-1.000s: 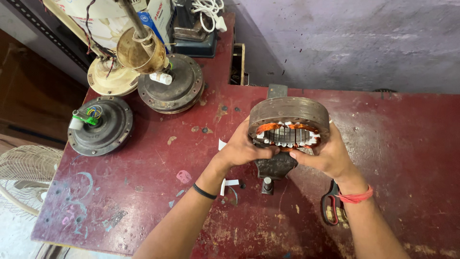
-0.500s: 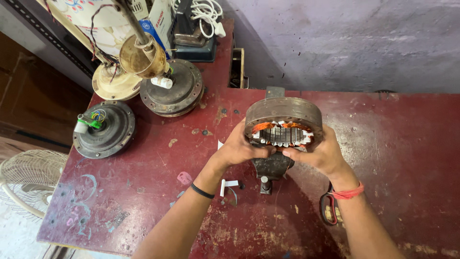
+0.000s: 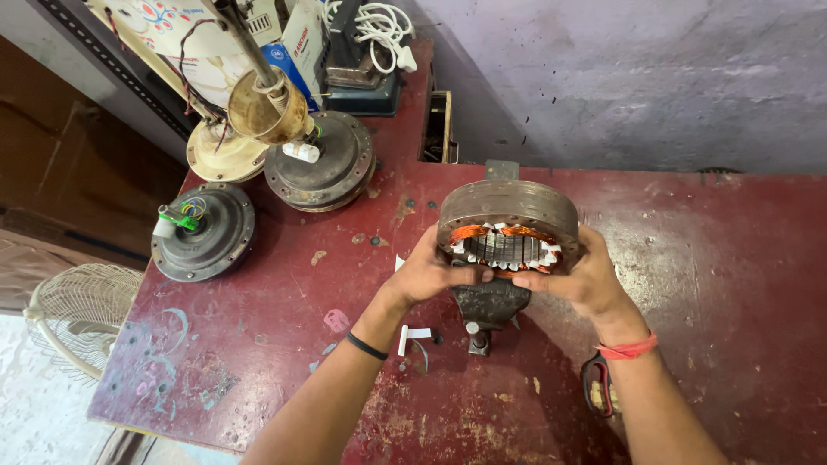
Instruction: The person cuts small strips of white insulating material with scissors and inserts them between copper windings on a motor stator held in a bench vise. The person repeats this process for several adjacent slots, adjusting the stator as needed.
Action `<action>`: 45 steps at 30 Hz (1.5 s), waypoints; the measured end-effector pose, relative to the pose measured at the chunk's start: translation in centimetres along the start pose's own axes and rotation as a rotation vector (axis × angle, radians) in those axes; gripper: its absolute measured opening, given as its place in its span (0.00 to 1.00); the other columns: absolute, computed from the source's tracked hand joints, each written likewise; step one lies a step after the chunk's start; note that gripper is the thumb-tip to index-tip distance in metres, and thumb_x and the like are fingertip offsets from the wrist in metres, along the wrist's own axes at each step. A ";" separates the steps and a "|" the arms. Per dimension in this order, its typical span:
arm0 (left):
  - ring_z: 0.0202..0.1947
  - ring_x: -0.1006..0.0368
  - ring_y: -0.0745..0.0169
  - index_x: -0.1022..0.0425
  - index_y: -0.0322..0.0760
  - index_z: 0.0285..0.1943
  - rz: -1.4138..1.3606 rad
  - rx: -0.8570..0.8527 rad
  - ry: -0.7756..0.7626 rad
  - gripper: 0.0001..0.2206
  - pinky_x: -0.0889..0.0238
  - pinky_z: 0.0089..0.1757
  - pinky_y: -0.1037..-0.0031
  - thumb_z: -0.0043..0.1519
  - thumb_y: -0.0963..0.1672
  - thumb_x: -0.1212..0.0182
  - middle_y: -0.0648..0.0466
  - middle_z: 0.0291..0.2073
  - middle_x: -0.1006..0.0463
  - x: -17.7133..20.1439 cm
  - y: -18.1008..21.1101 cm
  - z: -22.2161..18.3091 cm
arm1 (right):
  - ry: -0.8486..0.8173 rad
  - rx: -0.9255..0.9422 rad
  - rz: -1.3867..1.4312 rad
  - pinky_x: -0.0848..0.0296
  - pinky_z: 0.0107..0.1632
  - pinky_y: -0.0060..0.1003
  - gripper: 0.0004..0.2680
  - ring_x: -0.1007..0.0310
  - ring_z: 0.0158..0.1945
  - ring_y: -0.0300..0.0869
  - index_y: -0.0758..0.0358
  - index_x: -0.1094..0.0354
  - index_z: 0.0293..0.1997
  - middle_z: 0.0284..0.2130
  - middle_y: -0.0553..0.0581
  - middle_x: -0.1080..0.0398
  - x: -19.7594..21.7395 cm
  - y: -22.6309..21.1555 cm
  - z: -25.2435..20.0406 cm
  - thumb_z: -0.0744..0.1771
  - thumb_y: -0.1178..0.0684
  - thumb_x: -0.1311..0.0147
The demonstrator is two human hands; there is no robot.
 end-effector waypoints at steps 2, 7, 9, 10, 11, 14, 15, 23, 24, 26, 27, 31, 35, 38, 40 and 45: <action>0.53 0.25 0.64 0.29 0.28 0.64 0.045 -0.025 -0.001 0.27 0.29 0.57 0.68 0.54 0.33 0.28 0.52 0.51 0.20 0.1 0.1 0.0 | -0.034 0.050 -0.025 0.22 0.58 0.44 0.20 0.21 0.51 0.44 0.70 0.28 0.53 0.46 0.59 0.21 -0.1 -0.1 0.0 0.57 0.63 0.30; 0.53 0.25 0.64 0.30 0.30 0.64 0.016 -0.058 -0.024 0.27 0.30 0.58 0.68 0.54 0.34 0.28 0.53 0.52 0.20 0.0 0.4 0.2 | 0.017 0.060 -0.008 0.24 0.58 0.41 0.21 0.24 0.52 0.41 0.67 0.31 0.56 0.48 0.57 0.24 -0.1 0.1 -0.8 0.58 0.63 0.32; 0.55 0.26 0.65 0.31 0.30 0.65 0.008 -0.070 -0.013 0.29 0.30 0.58 0.69 0.53 0.34 0.29 0.53 0.53 0.22 -0.1 0.4 0.2 | 0.009 0.066 -0.021 0.24 0.57 0.41 0.20 0.24 0.51 0.42 0.69 0.31 0.56 0.47 0.58 0.23 0.1 0.2 -0.8 0.58 0.64 0.33; 0.55 0.26 0.65 0.32 0.31 0.66 0.004 -0.078 -0.010 0.30 0.30 0.58 0.69 0.52 0.34 0.29 0.53 0.54 0.22 -0.2 0.5 0.3 | 0.019 0.041 0.010 0.24 0.57 0.42 0.20 0.24 0.51 0.42 0.71 0.30 0.56 0.47 0.58 0.24 0.2 0.3 -0.9 0.59 0.65 0.33; 0.56 0.27 0.65 0.32 0.30 0.67 0.022 -0.097 -0.006 0.31 0.31 0.58 0.69 0.52 0.34 0.29 0.53 0.55 0.23 -0.3 0.7 0.3 | 0.028 0.016 0.042 0.25 0.57 0.42 0.19 0.25 0.51 0.43 0.73 0.30 0.56 0.47 0.58 0.24 0.3 0.4 -0.9 0.59 0.65 0.33; 0.57 0.29 0.66 0.35 0.31 0.68 0.033 -0.130 0.005 0.33 0.33 0.59 0.70 0.51 0.34 0.29 0.53 0.56 0.24 -0.6 1.2 0.5 | 0.062 0.015 0.072 0.26 0.58 0.40 0.21 0.26 0.53 0.42 0.72 0.31 0.57 0.49 0.57 0.25 0.0 0.0 -1.1 0.59 0.66 0.34; 0.56 0.29 0.66 0.36 0.32 0.68 0.011 -0.118 0.001 0.34 0.33 0.59 0.70 0.50 0.34 0.29 0.54 0.55 0.24 -0.6 1.3 0.6 | 0.074 0.028 0.072 0.27 0.59 0.40 0.21 0.26 0.54 0.41 0.70 0.32 0.58 0.50 0.56 0.25 -0.3 -0.3 -1.2 0.59 0.65 0.35; 0.58 0.29 0.65 0.36 0.31 0.70 0.054 -0.177 0.013 0.36 0.34 0.60 0.69 0.49 0.35 0.27 0.53 0.56 0.26 -0.4 1.1 0.8 | 0.138 0.071 0.052 0.28 0.60 0.42 0.24 0.27 0.55 0.43 0.69 0.34 0.61 0.52 0.57 0.26 -2.0 -1.0 -0.9 0.59 0.65 0.33; 0.58 0.29 0.65 0.36 0.31 0.69 0.047 -0.172 0.013 0.36 0.33 0.60 0.69 0.49 0.35 0.27 0.53 0.56 0.26 -0.4 0.8 0.9 | 0.127 0.078 0.087 0.28 0.61 0.43 0.25 0.27 0.56 0.43 0.69 0.35 0.62 0.52 0.57 0.27 -2.0 -1.0 -0.9 0.58 0.65 0.33; 0.58 0.30 0.64 0.36 0.31 0.69 0.063 -0.157 0.009 0.36 0.34 0.60 0.68 0.48 0.35 0.27 0.52 0.57 0.26 -0.2 0.5 1.1 | 0.112 0.090 0.082 0.28 0.62 0.43 0.27 0.28 0.58 0.44 0.67 0.36 0.63 0.54 0.57 0.28 -2.0 -0.9 -0.6 0.58 0.64 0.33; 0.59 0.30 0.63 0.37 0.31 0.69 0.087 -0.149 0.004 0.37 0.35 0.61 0.68 0.48 0.35 0.26 0.53 0.57 0.26 0.0 0.5 1.1 | 0.106 0.097 0.078 0.29 0.63 0.43 0.27 0.29 0.59 0.44 0.67 0.37 0.64 0.54 0.57 0.28 -1.9 -0.9 -0.6 0.57 0.64 0.33; 0.62 0.31 0.60 0.34 0.31 0.70 0.056 -0.166 -0.046 0.36 0.37 0.64 0.66 0.49 0.36 0.25 0.52 0.60 0.27 -0.1 1.1 0.9 | 0.120 0.086 0.073 0.30 0.64 0.44 0.28 0.30 0.60 0.44 0.67 0.38 0.65 0.55 0.57 0.30 -2.0 -1.2 -0.4 0.57 0.65 0.33; 0.65 0.33 0.58 0.36 0.34 0.72 0.186 -0.179 -0.041 0.39 0.41 0.65 0.65 0.49 0.38 0.22 0.52 0.62 0.27 0.2 2.7 0.7 | 0.154 0.095 0.007 0.32 0.64 0.43 0.28 0.31 0.60 0.43 0.67 0.39 0.65 0.56 0.56 0.30 -2.8 -2.2 -0.9 0.57 0.65 0.34; 0.67 0.35 0.58 0.38 0.35 0.74 0.116 -0.187 -0.086 0.39 0.43 0.66 0.64 0.51 0.39 0.23 0.51 0.65 0.29 0.1 2.9 -0.3 | 0.167 0.122 0.013 0.33 0.65 0.43 0.28 0.31 0.61 0.44 0.69 0.40 0.65 0.56 0.57 0.30 -3.4 -2.8 -1.5 0.58 0.65 0.35; 0.70 0.38 0.56 0.37 0.32 0.74 0.184 -0.277 -0.096 0.37 0.46 0.67 0.63 0.54 0.38 0.24 0.48 0.68 0.33 0.6 3.4 -1.0 | 0.168 0.160 0.052 0.33 0.66 0.44 0.26 0.32 0.62 0.45 0.70 0.41 0.66 0.57 0.59 0.31 -3.9 -3.0 -1.9 0.60 0.65 0.36; 0.63 0.27 0.55 0.30 0.36 0.68 0.559 -0.154 0.435 0.27 0.35 0.63 0.64 0.58 0.40 0.31 0.48 0.59 0.26 3.6 3.2 -7.0 | 0.327 0.300 0.135 0.32 0.65 0.43 0.22 0.33 0.66 0.44 0.69 0.41 0.67 0.61 0.60 0.31 -3.1 -3.9 -5.8 0.65 0.61 0.44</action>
Point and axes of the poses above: each hand's wrist, its own z-axis towards the middle knuckle, its own x-axis out of the back of the hand, y = z × x, the point moved 5 cm from there along z, towards the middle knuckle
